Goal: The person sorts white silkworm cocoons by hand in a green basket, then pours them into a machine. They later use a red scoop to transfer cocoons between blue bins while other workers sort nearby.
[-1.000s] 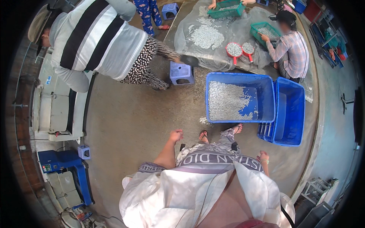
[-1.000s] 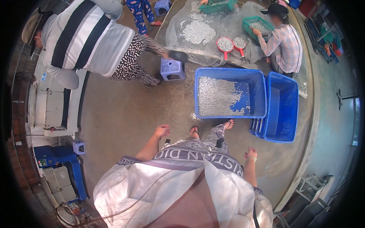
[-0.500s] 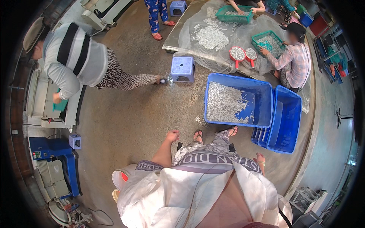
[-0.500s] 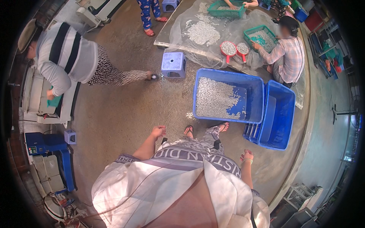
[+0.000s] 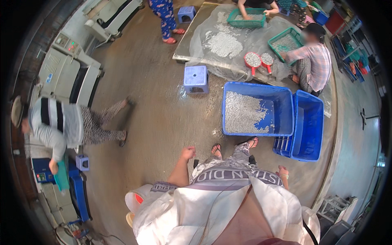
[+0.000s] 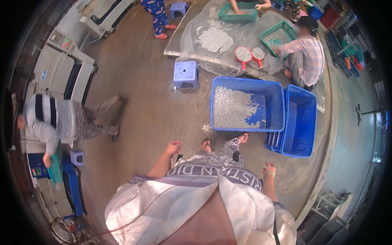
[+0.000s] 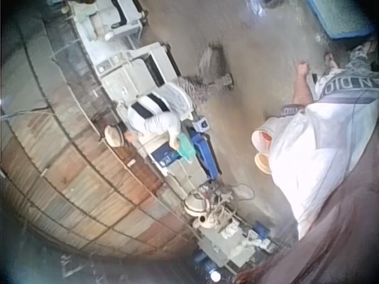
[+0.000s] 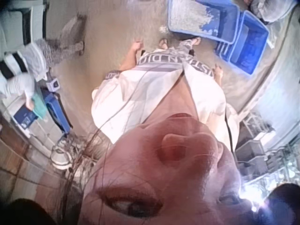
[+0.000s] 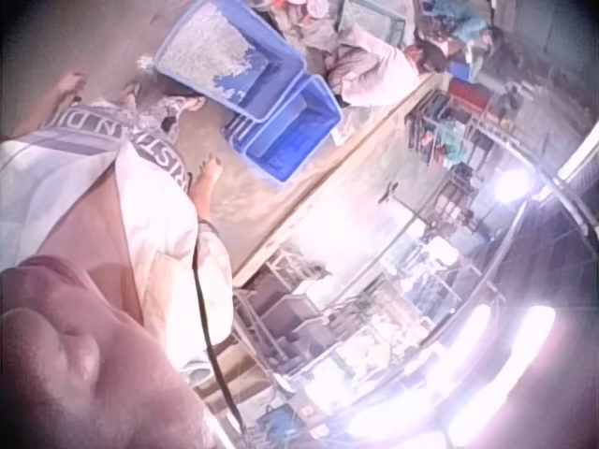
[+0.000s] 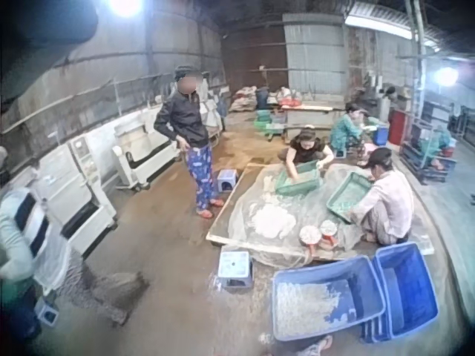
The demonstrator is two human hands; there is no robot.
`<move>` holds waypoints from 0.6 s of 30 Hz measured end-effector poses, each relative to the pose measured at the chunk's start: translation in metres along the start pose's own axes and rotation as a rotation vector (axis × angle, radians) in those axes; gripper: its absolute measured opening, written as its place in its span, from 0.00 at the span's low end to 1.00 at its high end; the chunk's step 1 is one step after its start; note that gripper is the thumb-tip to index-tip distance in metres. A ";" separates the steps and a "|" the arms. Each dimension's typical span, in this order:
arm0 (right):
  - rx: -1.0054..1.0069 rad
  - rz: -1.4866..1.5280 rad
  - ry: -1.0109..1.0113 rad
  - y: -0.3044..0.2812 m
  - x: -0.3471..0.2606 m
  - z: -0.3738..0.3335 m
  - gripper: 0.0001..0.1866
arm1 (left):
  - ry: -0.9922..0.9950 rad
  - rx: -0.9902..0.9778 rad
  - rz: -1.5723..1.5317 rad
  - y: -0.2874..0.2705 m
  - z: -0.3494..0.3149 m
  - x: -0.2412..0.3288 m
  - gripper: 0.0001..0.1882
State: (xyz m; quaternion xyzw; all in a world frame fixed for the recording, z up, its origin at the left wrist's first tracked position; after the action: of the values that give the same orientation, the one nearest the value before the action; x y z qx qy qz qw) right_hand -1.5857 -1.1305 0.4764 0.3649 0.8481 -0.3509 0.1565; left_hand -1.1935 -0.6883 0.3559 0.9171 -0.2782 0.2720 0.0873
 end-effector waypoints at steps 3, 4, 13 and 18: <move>-0.009 0.002 0.033 0.005 -0.001 0.003 0.20 | -0.016 0.008 -0.017 -0.011 0.000 -0.017 0.15; -0.014 0.007 0.025 0.008 -0.003 0.006 0.20 | -0.025 0.009 -0.019 -0.016 0.000 -0.023 0.15; -0.012 0.005 -0.026 0.027 -0.039 0.007 0.18 | -0.062 0.035 -0.095 -0.034 -0.015 -0.035 0.16; -0.002 -0.009 -0.027 0.025 -0.040 0.012 0.17 | -0.041 0.032 -0.130 -0.024 -0.014 -0.026 0.17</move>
State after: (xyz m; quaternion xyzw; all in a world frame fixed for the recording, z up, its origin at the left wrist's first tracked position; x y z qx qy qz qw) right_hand -1.5398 -1.1474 0.4773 0.3562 0.8477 -0.3559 0.1669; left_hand -1.2046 -0.6520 0.3528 0.9399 -0.2152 0.2514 0.0846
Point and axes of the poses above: each hand's wrist, its own z-axis towards the middle knuckle, its own y-axis out of the palm, x = y × z, the point moved 6 cm from there along z, towards the middle knuckle, and after that the axes turned 9 degrees about -x, right-handed, at the moved point
